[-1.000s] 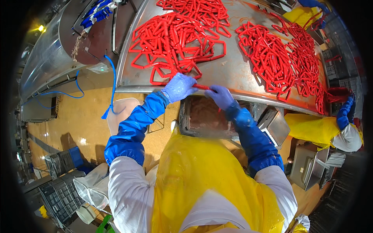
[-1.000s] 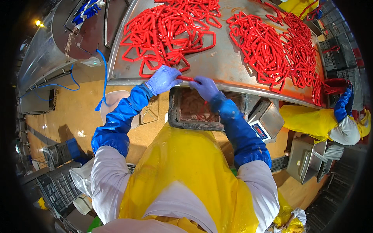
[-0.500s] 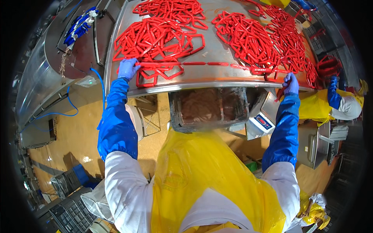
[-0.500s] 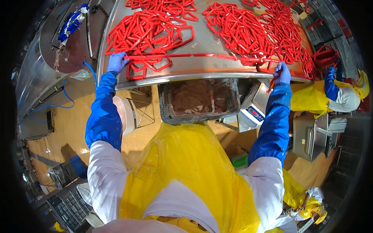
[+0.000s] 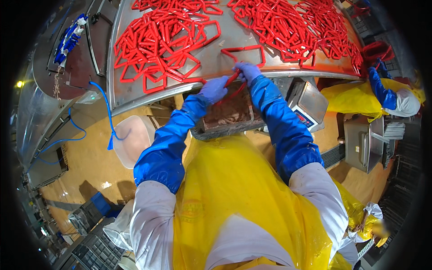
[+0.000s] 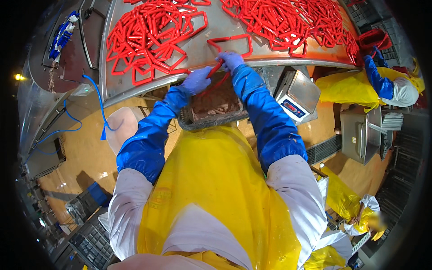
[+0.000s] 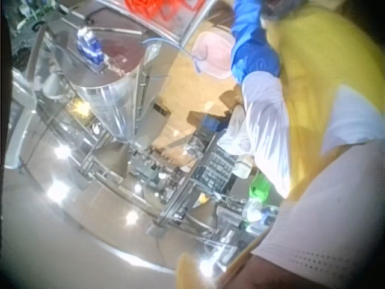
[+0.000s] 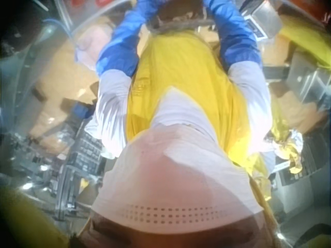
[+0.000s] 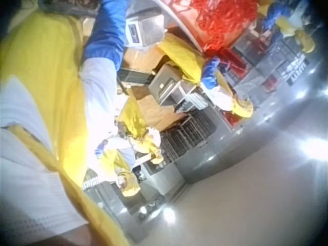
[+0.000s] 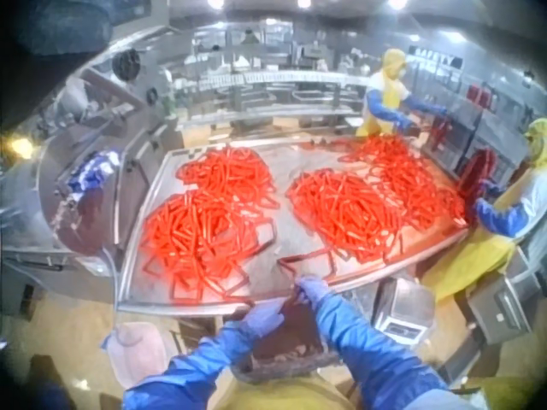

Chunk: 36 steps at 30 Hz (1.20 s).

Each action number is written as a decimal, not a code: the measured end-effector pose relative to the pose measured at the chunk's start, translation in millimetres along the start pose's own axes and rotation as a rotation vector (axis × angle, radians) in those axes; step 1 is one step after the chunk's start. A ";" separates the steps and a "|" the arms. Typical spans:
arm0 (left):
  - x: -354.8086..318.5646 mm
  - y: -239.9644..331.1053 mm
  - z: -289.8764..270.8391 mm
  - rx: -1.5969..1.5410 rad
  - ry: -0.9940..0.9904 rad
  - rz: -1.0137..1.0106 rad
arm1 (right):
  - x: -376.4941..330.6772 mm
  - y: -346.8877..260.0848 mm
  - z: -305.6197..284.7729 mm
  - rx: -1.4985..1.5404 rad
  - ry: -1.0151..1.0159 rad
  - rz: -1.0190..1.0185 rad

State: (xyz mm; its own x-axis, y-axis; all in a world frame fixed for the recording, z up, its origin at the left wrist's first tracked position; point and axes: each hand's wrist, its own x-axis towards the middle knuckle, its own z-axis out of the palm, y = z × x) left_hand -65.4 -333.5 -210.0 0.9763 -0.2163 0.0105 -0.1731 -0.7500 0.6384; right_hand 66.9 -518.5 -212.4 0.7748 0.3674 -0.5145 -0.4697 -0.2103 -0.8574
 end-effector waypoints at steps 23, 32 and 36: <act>-12.3 -49.6 -61.2 -1.144 -0.583 -0.366 | -89.5 19.5 92.1 0.888 -0.643 0.371; 3.8 -67.4 -27.5 -0.364 -0.475 -0.554 | -72.8 69.6 134.1 -0.207 0.019 -0.152; -15.3 -39.3 -57.6 -0.751 -0.351 -0.624 | -106.0 44.8 119.8 -0.862 -0.069 -0.241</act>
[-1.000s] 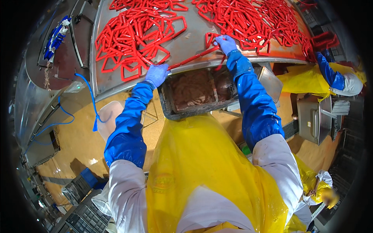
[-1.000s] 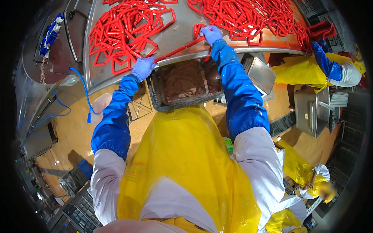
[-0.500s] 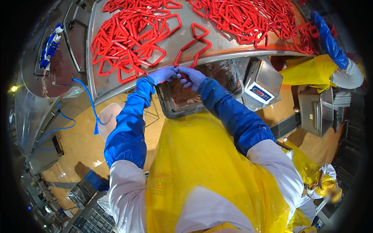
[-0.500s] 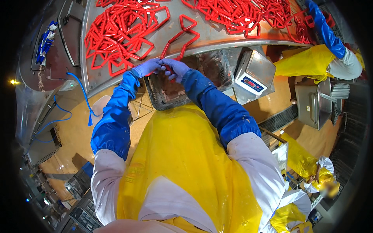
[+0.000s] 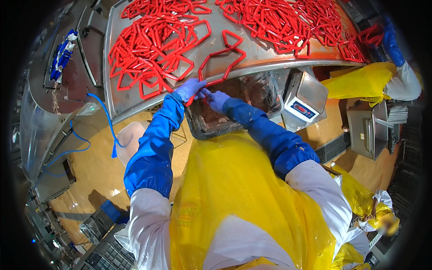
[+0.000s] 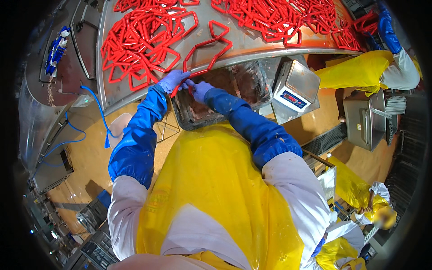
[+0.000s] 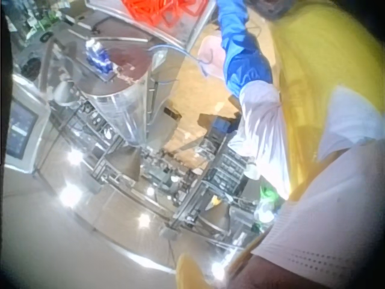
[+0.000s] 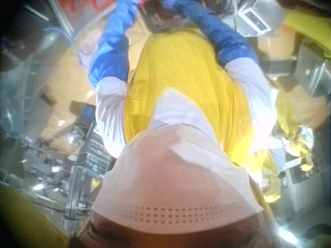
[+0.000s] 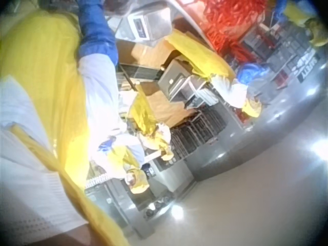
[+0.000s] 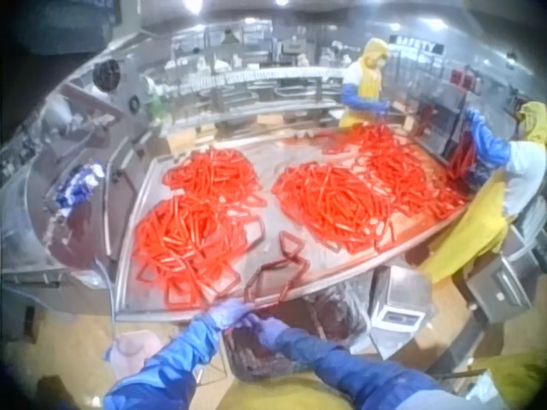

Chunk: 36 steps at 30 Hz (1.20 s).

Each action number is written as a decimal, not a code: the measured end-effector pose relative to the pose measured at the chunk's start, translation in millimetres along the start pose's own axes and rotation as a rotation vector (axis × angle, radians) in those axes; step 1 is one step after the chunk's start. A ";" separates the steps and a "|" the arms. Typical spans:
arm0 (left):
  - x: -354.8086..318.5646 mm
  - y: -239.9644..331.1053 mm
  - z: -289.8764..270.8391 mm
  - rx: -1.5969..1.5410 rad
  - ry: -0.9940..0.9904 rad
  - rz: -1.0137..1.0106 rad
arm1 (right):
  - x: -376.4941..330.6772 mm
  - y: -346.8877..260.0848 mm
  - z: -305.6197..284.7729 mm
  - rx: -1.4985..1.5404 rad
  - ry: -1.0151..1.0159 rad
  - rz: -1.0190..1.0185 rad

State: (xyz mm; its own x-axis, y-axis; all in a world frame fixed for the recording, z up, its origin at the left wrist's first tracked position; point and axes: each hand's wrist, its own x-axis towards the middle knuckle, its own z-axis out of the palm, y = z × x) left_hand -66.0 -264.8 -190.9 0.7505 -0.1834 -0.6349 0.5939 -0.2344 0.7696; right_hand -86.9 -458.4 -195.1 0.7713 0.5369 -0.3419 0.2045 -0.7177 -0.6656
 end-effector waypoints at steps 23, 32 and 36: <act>-5.5 10.9 5.3 0.089 0.104 -0.008 | 47.3 2.7 -52.2 0.245 -0.049 -0.070; -52.8 22.8 0.1 -0.488 0.199 0.198 | 10.4 12.2 23.3 0.222 0.211 -0.208; -73.3 43.5 -32.9 -0.670 0.253 0.344 | 14.4 84.4 45.9 -0.088 0.210 -0.028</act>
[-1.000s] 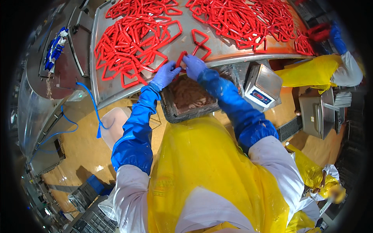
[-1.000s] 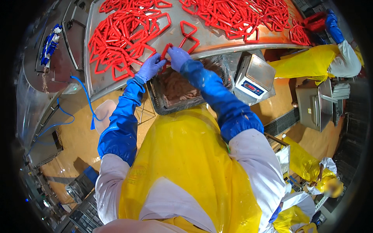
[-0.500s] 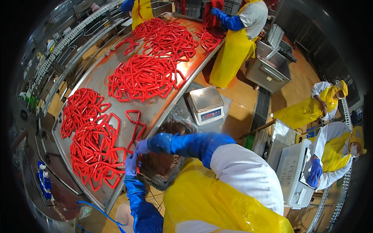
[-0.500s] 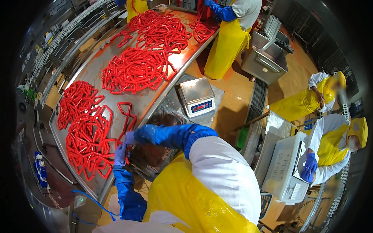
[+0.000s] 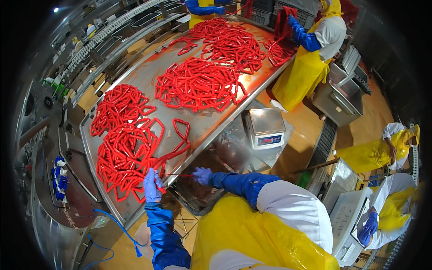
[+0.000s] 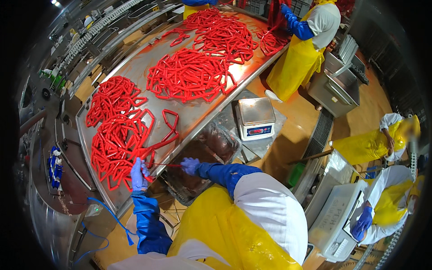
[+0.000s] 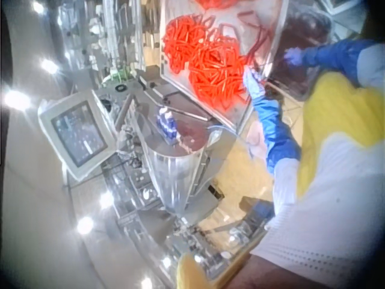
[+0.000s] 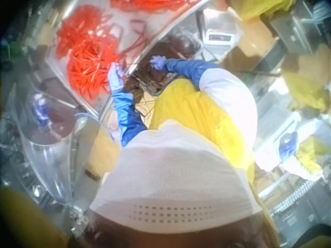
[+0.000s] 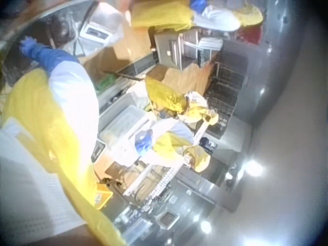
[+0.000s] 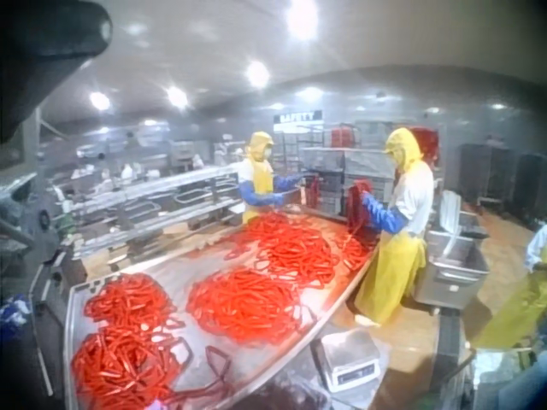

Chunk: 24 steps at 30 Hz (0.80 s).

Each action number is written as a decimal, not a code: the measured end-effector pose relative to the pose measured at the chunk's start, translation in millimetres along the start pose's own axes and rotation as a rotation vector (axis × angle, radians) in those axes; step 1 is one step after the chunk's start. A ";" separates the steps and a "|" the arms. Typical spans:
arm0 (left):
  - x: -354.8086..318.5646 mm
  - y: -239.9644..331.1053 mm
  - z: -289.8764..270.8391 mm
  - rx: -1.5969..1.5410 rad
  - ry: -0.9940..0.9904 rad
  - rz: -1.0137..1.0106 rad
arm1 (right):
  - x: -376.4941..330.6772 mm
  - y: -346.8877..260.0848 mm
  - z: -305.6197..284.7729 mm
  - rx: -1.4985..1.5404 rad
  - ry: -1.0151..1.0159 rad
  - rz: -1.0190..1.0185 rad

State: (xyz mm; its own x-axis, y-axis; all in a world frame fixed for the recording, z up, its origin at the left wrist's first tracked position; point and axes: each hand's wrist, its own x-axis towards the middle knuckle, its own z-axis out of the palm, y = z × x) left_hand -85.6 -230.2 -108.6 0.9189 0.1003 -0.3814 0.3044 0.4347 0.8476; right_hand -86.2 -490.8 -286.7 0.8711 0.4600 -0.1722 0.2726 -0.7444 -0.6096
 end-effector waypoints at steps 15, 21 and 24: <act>41.5 -39.6 11.2 0.263 -0.041 -0.111 | 56.6 -117.8 -46.4 0.808 -0.022 -0.192; 49.1 -22.3 -20.1 0.375 -0.184 0.071 | 23.4 -151.2 -105.1 -0.091 0.161 -0.476; 47.1 -16.6 -23.8 0.821 -0.190 0.055 | 39.4 -137.4 -106.1 0.018 0.036 -0.332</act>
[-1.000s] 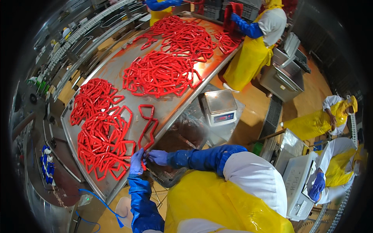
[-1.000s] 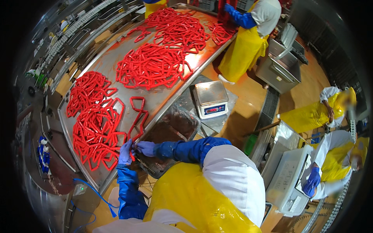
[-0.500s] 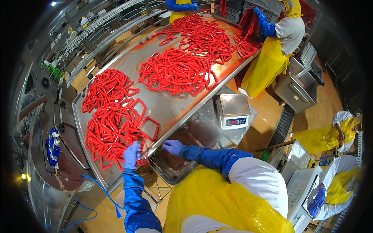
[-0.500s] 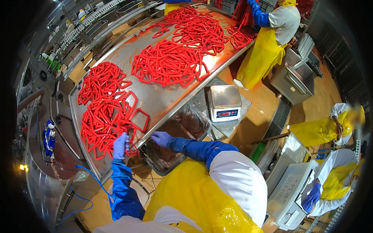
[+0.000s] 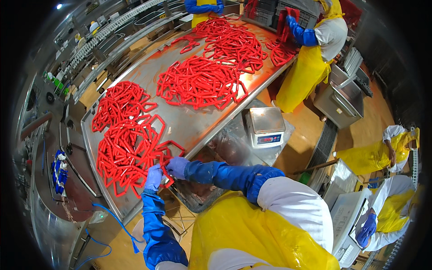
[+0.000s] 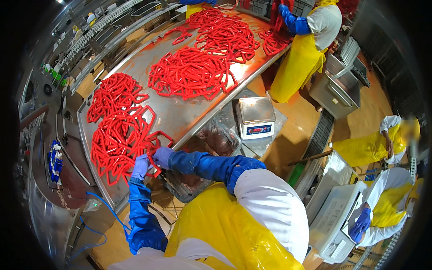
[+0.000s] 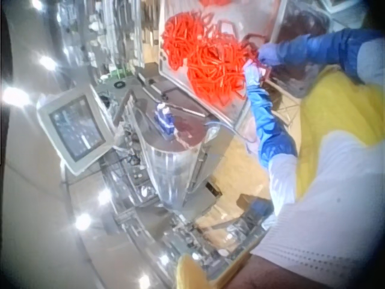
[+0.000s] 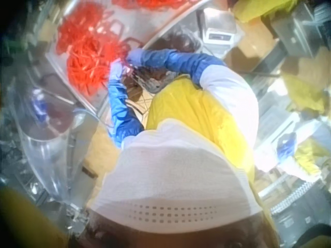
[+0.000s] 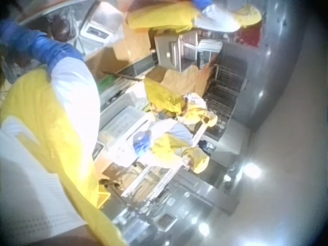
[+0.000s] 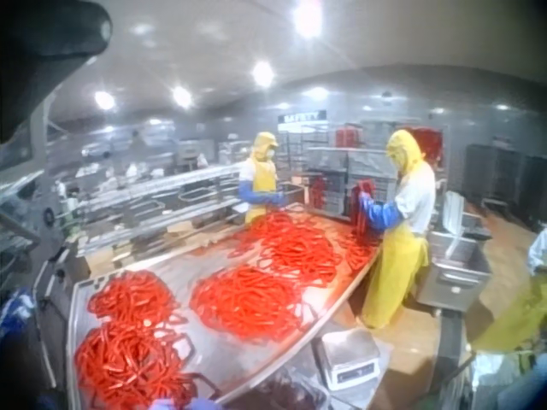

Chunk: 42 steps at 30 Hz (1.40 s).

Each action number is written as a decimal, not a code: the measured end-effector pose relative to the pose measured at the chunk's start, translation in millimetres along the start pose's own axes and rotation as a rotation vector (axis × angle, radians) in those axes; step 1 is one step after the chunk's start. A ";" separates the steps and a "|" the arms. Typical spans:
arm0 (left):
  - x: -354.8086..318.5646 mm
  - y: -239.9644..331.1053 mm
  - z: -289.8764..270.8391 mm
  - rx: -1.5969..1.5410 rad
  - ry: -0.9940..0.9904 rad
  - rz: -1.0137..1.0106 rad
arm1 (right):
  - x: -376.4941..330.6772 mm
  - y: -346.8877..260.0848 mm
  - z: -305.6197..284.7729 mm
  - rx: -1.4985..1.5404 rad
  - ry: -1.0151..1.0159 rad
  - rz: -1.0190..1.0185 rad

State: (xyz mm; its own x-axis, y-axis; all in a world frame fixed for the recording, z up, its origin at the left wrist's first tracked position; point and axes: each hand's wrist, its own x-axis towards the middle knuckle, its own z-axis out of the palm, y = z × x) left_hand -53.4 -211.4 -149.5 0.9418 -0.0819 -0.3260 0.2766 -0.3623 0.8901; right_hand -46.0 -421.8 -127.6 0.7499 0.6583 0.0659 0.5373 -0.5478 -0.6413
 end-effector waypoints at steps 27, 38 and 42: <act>-61.9 -10.4 58.7 -0.010 0.211 0.197 | -19.7 53.9 33.1 0.667 -0.075 0.239; -18.7 118.7 -176.9 -0.401 0.697 0.625 | 71.3 -11.6 -88.8 0.612 0.201 -0.190; -18.5 29.5 -247.2 0.591 1.063 0.212 | 53.0 112.8 -42.7 -0.080 0.449 -0.057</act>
State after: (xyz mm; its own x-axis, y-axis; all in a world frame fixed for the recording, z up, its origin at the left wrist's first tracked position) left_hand -15.4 8.9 -38.4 0.7213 0.5054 0.4735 0.2312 -0.8202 0.5233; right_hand 70.8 -470.8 -163.8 0.8017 0.4092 0.4357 0.5976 -0.5667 -0.5673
